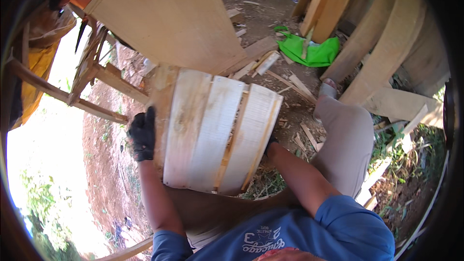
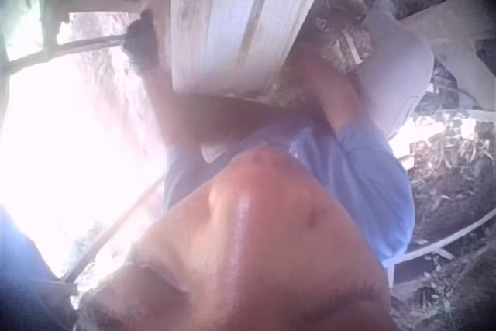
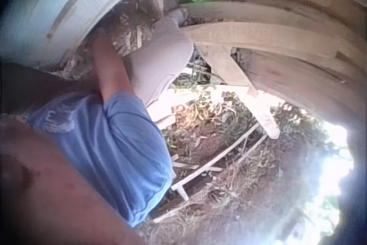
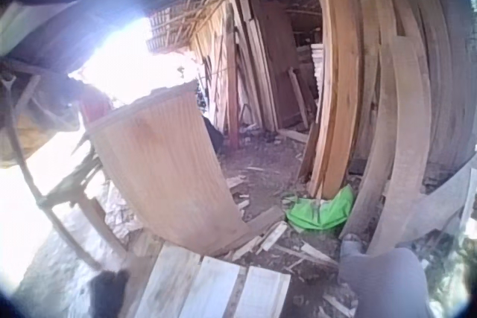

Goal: The person is finishing a wooden crate by scraping the wooden slats with a hand tool and hammering parts with a small axe.

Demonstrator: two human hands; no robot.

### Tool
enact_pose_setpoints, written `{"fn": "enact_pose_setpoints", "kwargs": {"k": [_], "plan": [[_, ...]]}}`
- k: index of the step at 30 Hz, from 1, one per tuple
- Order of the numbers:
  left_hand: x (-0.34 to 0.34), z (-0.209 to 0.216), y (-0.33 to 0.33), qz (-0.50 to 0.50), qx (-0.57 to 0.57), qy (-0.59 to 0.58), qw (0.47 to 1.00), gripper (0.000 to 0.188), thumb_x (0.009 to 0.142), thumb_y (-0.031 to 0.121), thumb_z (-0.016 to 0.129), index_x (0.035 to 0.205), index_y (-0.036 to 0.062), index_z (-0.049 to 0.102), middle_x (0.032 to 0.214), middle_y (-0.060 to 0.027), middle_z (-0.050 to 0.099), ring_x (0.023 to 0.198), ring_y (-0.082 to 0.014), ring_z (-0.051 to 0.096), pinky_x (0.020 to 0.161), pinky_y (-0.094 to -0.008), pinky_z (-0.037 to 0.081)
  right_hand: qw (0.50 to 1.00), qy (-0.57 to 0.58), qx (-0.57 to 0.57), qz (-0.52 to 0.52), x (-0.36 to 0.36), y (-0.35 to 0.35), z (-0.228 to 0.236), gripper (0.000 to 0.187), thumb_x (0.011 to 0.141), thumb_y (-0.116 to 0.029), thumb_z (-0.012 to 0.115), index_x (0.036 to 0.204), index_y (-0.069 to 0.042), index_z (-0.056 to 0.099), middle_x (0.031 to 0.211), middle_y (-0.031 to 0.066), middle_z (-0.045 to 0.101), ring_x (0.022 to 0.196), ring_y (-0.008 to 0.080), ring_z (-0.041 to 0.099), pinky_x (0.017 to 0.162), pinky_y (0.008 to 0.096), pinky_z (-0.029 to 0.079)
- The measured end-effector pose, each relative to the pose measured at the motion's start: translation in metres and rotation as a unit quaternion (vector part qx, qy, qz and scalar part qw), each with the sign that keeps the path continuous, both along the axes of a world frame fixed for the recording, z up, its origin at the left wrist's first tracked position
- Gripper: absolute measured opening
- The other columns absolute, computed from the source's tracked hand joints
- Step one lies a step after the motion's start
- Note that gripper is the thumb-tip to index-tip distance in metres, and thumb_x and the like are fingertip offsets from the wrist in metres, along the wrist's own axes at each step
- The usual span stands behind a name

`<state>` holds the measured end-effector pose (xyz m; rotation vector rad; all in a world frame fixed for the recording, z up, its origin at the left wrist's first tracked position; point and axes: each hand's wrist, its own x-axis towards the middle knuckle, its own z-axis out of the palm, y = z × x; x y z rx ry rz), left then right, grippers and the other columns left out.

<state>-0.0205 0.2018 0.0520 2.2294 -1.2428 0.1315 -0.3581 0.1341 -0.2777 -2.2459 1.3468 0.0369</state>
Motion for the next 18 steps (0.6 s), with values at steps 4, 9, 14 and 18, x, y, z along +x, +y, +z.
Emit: {"fn": "enact_pose_setpoints", "kwargs": {"k": [4,9,14,18], "plan": [[-0.048,0.023,-0.028,0.053,0.108,0.001,0.993,0.067,0.086,0.066,0.077,0.106,0.0014,0.077,0.091,-0.0199,0.077,0.093,-0.0378,0.074,0.086,-0.0461,0.055,0.999,-0.019,0.022,-0.04,-0.014,0.021,0.005,0.034,0.104,-0.03,0.054,0.129,-0.018,0.075,0.13,0.0104,0.075,0.112,0.0287,0.075,0.092,0.0439,0.06],[-0.082,0.023,-0.042,0.005,0.065,0.014,0.998,0.071,0.081,0.058,0.085,0.111,-0.0054,0.075,0.095,-0.0196,0.079,0.093,-0.0333,0.076,0.087,-0.0444,0.058,0.994,-0.063,0.042,-0.083,-0.03,0.019,0.003,0.035,0.105,-0.032,0.054,0.129,-0.018,0.075,0.129,0.0105,0.076,0.112,0.0286,0.075,0.092,0.0438,0.06],[-0.11,0.02,-0.065,-0.09,0.085,-0.003,0.992,0.074,0.081,0.059,0.086,0.118,-0.0046,0.073,0.109,-0.0238,0.078,0.104,-0.0332,0.076,0.093,-0.0436,0.058,0.974,-0.136,0.074,-0.167,-0.055,0.001,-0.001,0.035,0.105,-0.033,0.054,0.129,-0.018,0.075,0.129,0.0106,0.076,0.112,0.0284,0.075,0.092,0.0437,0.06],[-0.12,0.02,-0.086,-0.165,0.01,-0.045,0.985,0.061,0.085,0.051,0.086,0.112,-0.0027,0.074,0.099,-0.0178,0.078,0.085,-0.0297,0.077,0.078,-0.0408,0.06,0.933,-0.219,0.095,-0.268,-0.082,-0.033,0.0,0.035,0.105,-0.033,0.054,0.129,-0.018,0.075,0.129,0.0107,0.076,0.112,0.0283,0.075,0.092,0.0436,0.059]]}}
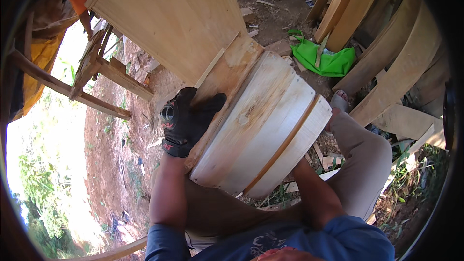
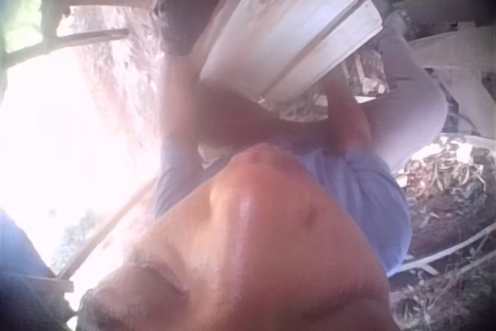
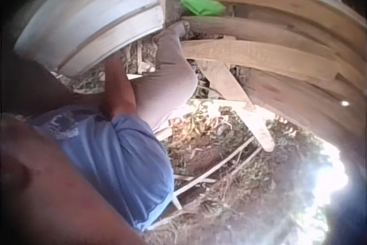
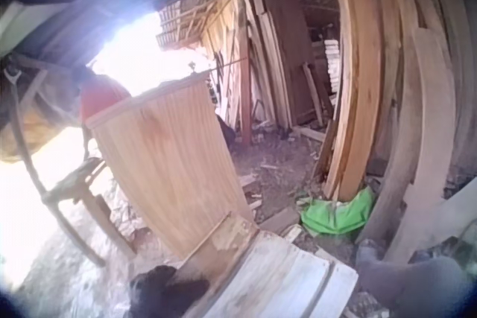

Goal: The person is finishing a wooden crate by scraping the wooden slats with a hand tool and hammering parts with a small axe.

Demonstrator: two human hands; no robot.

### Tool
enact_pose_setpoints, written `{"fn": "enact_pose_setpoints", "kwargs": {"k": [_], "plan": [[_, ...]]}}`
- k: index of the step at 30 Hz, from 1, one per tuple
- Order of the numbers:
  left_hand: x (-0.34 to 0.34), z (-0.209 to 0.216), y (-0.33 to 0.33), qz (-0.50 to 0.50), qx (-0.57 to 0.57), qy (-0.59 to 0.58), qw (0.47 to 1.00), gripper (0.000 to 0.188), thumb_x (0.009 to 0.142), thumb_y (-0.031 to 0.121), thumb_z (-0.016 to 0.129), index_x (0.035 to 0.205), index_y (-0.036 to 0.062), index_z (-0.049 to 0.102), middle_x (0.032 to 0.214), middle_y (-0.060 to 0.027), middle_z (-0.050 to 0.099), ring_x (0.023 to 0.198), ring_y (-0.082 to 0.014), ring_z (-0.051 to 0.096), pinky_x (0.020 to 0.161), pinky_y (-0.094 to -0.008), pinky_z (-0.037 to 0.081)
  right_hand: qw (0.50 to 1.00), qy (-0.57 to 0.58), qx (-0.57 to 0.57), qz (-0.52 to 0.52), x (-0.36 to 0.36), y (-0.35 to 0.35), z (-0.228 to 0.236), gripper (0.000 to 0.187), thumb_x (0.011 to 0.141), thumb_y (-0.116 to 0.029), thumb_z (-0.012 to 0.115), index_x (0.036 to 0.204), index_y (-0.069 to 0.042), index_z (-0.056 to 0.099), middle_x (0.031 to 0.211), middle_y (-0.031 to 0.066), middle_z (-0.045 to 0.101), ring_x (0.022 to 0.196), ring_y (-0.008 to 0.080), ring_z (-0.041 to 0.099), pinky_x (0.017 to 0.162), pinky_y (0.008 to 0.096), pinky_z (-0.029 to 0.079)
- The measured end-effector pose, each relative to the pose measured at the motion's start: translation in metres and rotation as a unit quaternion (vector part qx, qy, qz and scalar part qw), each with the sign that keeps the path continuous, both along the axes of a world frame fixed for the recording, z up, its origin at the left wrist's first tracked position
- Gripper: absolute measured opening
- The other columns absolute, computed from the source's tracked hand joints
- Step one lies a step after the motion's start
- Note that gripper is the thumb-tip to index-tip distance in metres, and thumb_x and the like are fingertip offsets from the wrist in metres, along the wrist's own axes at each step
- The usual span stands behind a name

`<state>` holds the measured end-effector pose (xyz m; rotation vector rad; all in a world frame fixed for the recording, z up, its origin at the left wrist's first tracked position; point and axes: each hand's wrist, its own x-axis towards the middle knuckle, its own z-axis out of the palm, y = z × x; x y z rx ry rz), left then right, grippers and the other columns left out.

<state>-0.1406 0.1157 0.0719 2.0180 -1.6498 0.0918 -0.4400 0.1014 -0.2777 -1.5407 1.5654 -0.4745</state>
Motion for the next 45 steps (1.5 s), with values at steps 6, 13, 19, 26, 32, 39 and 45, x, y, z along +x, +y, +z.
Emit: {"fn": "enact_pose_setpoints", "kwargs": {"k": [6,13,19,26,32,39,45], "plan": [[-0.016,0.02,-0.02,-0.044,-0.094,0.013,0.995,0.051,0.093,0.046,0.079,0.111,-0.0014,0.074,0.093,-0.0197,0.076,0.082,-0.0346,0.074,0.074,-0.0456,0.056,0.969,-0.168,0.013,-0.179,-0.055,-0.057,0.005,0.036,0.106,-0.035,0.054,0.129,-0.017,0.075,0.128,0.0108,0.076,0.112,0.0282,0.075,0.092,0.0434,0.059],[0.042,-0.131,-0.043,0.005,-0.116,0.233,0.965,0.071,0.109,0.062,0.045,0.107,-0.0035,0.073,0.093,-0.0188,0.076,0.086,-0.0291,0.07,0.08,-0.0452,0.052,0.868,-0.417,0.052,-0.265,-0.057,-0.102,0.005,0.037,0.106,-0.036,0.054,0.13,-0.017,0.074,0.128,0.0109,0.076,0.112,0.028,0.075,0.093,0.0433,0.059],[0.061,-0.16,-0.053,0.249,-0.039,0.419,0.872,0.076,0.106,0.071,0.044,0.073,0.0065,0.064,0.069,0.0,0.051,0.068,-0.0163,0.045,0.066,-0.0368,0.043,0.745,-0.614,0.083,-0.246,-0.038,-0.088,-0.025,0.038,0.107,-0.038,0.053,0.13,-0.016,0.074,0.128,0.011,0.076,0.112,0.0279,0.075,0.093,0.0431,0.059],[0.128,-0.204,-0.022,0.323,-0.227,0.616,0.682,0.065,0.1,0.06,0.057,0.099,-0.0039,0.067,0.093,-0.016,0.067,0.083,-0.0303,0.065,0.081,-0.0474,0.053,0.871,-0.429,0.006,-0.238,-0.017,-0.11,-0.015,0.043,0.106,-0.041,0.054,0.13,-0.01,0.073,0.122,0.0148,0.077,0.111,0.0298,0.074,0.092,0.0448,0.057],[0.176,-0.254,0.059,0.332,-0.253,0.642,0.643,0.06,0.102,0.051,0.057,0.104,-0.0086,0.065,0.101,-0.0195,0.068,0.087,-0.0338,0.067,0.084,-0.0512,0.057,0.969,-0.092,0.032,-0.226,0.028,-0.073,0.064,0.043,0.1,-0.046,0.063,0.125,-0.014,0.076,0.116,0.0132,0.079,0.104,0.0267,0.074,0.09,0.0427,0.055],[0.147,-0.26,0.07,0.268,-0.07,0.549,0.789,0.059,0.105,0.053,0.056,0.086,-0.0007,0.073,0.079,-0.0083,0.068,0.073,-0.0221,0.063,0.069,-0.0417,0.05,0.956,0.036,-0.22,-0.191,-0.034,-0.11,0.074,0.035,0.099,-0.036,0.067,0.114,-0.006,0.079,0.108,0.0247,0.077,0.104,0.0409,0.074,0.088,0.0474,0.057],[0.209,-0.274,0.095,0.323,0.053,0.376,0.867,0.064,0.105,0.053,0.055,0.099,-0.0066,0.078,0.089,-0.0128,0.073,0.078,-0.0233,0.064,0.077,-0.0415,0.051,0.899,0.282,-0.336,0.007,0.029,-0.104,0.145,0.028,0.101,-0.027,0.055,0.099,-0.007,0.075,0.098,0.0181,0.077,0.092,0.0368,0.074,0.08,0.0526,0.057]]}}
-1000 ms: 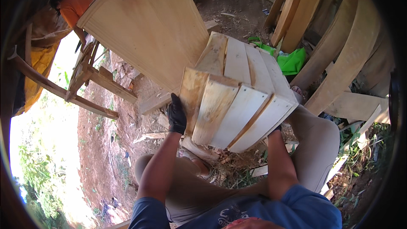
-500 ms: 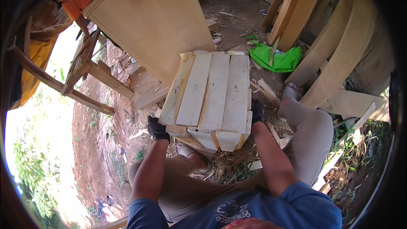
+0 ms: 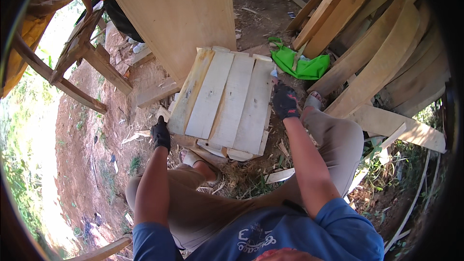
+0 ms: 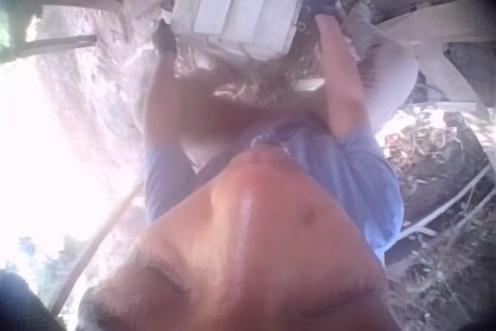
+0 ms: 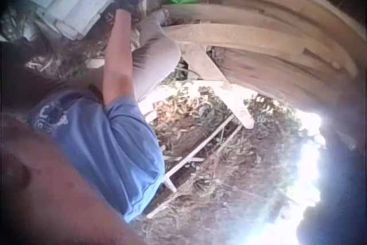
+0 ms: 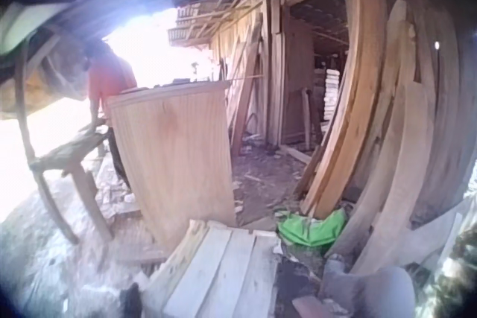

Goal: The person is finishing a wooden crate by scraping the wooden slats with a hand tool and hammering parts with a small axe.

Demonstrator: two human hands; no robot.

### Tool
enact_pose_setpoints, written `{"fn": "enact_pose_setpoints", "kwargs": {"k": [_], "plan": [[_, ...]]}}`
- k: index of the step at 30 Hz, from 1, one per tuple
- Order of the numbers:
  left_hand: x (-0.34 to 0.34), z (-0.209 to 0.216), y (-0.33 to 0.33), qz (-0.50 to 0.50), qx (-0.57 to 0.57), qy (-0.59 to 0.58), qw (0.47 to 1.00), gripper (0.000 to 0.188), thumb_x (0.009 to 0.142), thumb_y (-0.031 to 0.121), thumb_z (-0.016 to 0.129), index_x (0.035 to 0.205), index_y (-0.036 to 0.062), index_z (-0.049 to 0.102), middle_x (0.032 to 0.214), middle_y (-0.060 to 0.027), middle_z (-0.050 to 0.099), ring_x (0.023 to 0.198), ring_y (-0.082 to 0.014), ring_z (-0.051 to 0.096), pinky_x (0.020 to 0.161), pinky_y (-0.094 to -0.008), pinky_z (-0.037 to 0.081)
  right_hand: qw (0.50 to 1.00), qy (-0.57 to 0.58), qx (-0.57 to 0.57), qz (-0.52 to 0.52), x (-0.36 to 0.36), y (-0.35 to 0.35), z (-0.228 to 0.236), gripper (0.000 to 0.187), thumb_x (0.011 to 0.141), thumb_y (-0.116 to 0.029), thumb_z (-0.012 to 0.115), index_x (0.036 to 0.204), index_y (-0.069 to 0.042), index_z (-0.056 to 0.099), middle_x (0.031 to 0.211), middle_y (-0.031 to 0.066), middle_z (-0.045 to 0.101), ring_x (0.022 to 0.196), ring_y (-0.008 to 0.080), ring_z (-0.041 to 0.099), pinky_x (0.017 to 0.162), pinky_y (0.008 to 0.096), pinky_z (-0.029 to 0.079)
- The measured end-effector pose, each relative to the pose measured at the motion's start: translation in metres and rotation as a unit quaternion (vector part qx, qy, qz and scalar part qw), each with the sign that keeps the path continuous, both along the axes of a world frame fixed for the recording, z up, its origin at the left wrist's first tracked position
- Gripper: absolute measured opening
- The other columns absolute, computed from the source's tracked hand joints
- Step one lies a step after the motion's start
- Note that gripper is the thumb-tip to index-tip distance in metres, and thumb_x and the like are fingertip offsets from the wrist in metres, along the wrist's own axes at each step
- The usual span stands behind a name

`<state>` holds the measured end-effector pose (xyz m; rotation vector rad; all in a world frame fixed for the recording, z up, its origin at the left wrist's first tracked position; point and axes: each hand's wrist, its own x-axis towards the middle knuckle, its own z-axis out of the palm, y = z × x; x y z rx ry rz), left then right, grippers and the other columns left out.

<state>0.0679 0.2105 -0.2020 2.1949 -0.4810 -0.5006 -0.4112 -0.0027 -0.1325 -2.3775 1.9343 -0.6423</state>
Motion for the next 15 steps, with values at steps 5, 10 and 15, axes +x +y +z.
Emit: {"fn": "enact_pose_setpoints", "kwargs": {"k": [5,10,15], "plan": [[-0.057,0.051,-0.032,-0.11,0.144,-0.042,0.983,0.068,0.101,0.058,0.052,0.115,-0.0033,0.077,0.124,-0.0332,0.07,0.122,-0.0482,0.064,0.102,-0.0537,0.048,0.985,0.117,-0.097,0.085,-0.018,-0.002,0.002,0.026,0.1,-0.021,0.052,0.103,-0.007,0.073,0.098,0.0148,0.077,0.093,0.0305,0.074,0.083,0.047,0.056],[-0.053,0.1,-0.032,-0.173,0.227,-0.111,0.952,0.067,0.101,0.056,0.049,0.121,-0.0027,0.075,0.13,-0.0323,0.068,0.127,-0.0474,0.063,0.109,-0.0528,0.047,0.931,0.274,-0.184,0.157,-0.001,0.042,0.006,0.033,0.098,-0.018,0.052,0.116,0.0,0.073,0.107,0.0171,0.077,0.103,0.0324,0.072,0.094,0.0474,0.054],[-0.076,0.16,-0.057,-0.297,0.33,-0.326,0.835,0.059,0.098,0.055,0.051,0.119,0.0064,0.077,0.125,-0.0238,0.073,0.118,-0.0434,0.069,0.104,-0.0539,0.052,0.942,0.237,-0.132,0.196,-0.004,0.098,0.006,0.04,0.098,-0.017,0.054,0.129,0.001,0.07,0.123,0.0223,0.075,0.118,0.0358,0.07,0.102,0.0514,0.053]]}}
